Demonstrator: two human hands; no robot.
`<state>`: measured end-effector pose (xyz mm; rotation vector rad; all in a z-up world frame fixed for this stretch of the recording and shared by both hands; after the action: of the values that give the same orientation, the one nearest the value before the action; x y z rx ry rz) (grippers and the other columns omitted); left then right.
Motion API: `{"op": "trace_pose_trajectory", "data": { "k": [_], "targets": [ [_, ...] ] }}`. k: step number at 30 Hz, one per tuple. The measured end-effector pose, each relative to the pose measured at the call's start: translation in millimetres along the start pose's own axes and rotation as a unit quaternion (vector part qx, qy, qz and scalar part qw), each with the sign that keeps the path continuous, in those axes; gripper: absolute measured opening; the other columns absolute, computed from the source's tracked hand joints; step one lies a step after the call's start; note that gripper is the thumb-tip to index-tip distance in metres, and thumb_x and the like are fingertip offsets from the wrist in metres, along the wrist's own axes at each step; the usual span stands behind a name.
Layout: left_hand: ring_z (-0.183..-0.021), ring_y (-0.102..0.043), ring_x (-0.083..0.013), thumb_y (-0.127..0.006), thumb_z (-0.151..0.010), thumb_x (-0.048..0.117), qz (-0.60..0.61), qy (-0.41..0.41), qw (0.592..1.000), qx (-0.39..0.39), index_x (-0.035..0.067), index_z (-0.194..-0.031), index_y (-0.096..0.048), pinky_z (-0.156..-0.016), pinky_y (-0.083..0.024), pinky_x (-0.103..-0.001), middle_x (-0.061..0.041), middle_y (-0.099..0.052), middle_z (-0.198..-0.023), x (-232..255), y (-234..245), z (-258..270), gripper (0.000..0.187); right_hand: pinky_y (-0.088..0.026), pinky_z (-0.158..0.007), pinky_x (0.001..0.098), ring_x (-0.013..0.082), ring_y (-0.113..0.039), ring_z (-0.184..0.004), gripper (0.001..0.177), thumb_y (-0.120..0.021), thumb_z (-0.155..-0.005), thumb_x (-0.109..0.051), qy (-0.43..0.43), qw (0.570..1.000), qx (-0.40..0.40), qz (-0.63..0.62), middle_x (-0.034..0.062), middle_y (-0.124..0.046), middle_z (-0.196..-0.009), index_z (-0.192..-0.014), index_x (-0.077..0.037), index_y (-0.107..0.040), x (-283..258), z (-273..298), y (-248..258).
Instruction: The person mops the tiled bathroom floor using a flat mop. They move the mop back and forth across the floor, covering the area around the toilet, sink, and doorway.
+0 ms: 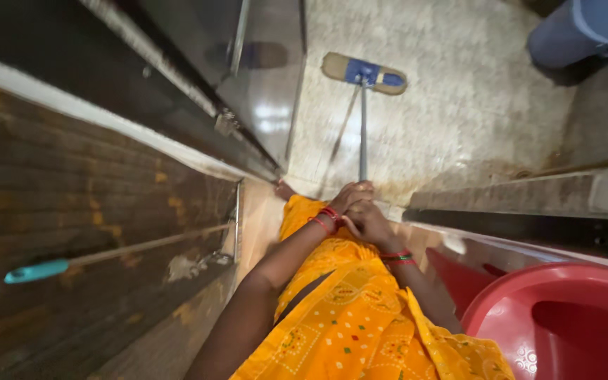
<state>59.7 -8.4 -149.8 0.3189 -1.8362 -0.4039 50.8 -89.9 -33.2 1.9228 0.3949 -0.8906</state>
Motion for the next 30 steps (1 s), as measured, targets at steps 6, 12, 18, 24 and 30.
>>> {"op": "trace_pose_trajectory", "data": {
  "k": [6,12,18,24,30],
  "targets": [
    [-0.119,-0.063,-0.0298,-0.066,-0.082,0.027,-0.129,-0.089,0.988,0.003,0.015,-0.103,-0.071,-0.112,-0.038,-0.046,-0.009,-0.068,-0.117,96,0,7,0.025,-0.05,-0.069,0.044,0.035,-0.06,-0.077,0.012,-0.066,-0.087,-0.005,-0.011,0.997,0.068,-0.045,0.0129,-0.059,-0.076,-0.076,-0.004,-0.062,-57,29,51],
    [-0.107,-0.066,-0.0276,-0.067,-0.084,0.025,-0.091,-0.16,0.983,-0.002,0.014,-0.103,-0.07,-0.098,-0.053,-0.041,-0.005,-0.069,-0.104,150,7,-6,0.023,-0.049,-0.071,0.0449,0.037,-0.058,-0.077,0.017,-0.063,-0.087,-0.01,0.064,0.994,0.079,-0.047,0.0138,-0.053,-0.075,-0.073,-0.003,-0.055,-101,30,87],
    [-0.083,-0.068,-0.0291,-0.075,-0.083,0.035,-0.13,-0.186,0.97,-0.088,0.014,-0.088,-0.07,-0.072,-0.054,-0.043,-0.006,-0.069,-0.084,139,-13,-7,0.022,-0.049,-0.071,0.0462,0.0362,-0.059,-0.076,0.016,-0.062,-0.085,-0.012,0.099,0.99,0.092,-0.034,0.0127,-0.054,-0.074,-0.072,-0.007,-0.056,-100,30,83],
    [-0.085,-0.067,-0.0274,-0.071,-0.081,0.028,-0.1,-0.235,0.964,-0.075,0.013,-0.092,-0.072,-0.075,-0.054,-0.041,-0.005,-0.068,-0.085,100,-17,-14,0.019,-0.049,-0.071,0.0474,0.0361,-0.059,-0.077,0.014,-0.062,-0.084,-0.014,0.09,0.992,0.089,-0.016,0.0128,-0.055,-0.075,-0.072,-0.008,-0.058,-67,29,62],
    [-0.099,-0.067,-0.0264,-0.065,-0.078,0.022,-0.098,-0.2,0.973,-0.056,0.018,-0.086,-0.071,-0.087,-0.054,-0.041,-0.003,-0.071,-0.1,3,-14,-19,0.011,-0.051,-0.077,0.0468,0.0364,-0.062,-0.086,0.01,-0.066,-0.087,-0.019,0.034,0.998,-0.019,0.049,0.0124,-0.064,-0.088,-0.086,-0.009,-0.066,21,17,-8]
  ]
}}
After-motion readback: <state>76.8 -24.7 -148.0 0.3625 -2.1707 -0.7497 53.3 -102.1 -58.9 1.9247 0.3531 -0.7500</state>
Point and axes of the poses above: each hand's wrist, its own z-axis away from the middle knuckle, its own y-axis out of the back of the hand, x = y × z, the point moved 6 cm from there along -z, towards the middle knuckle
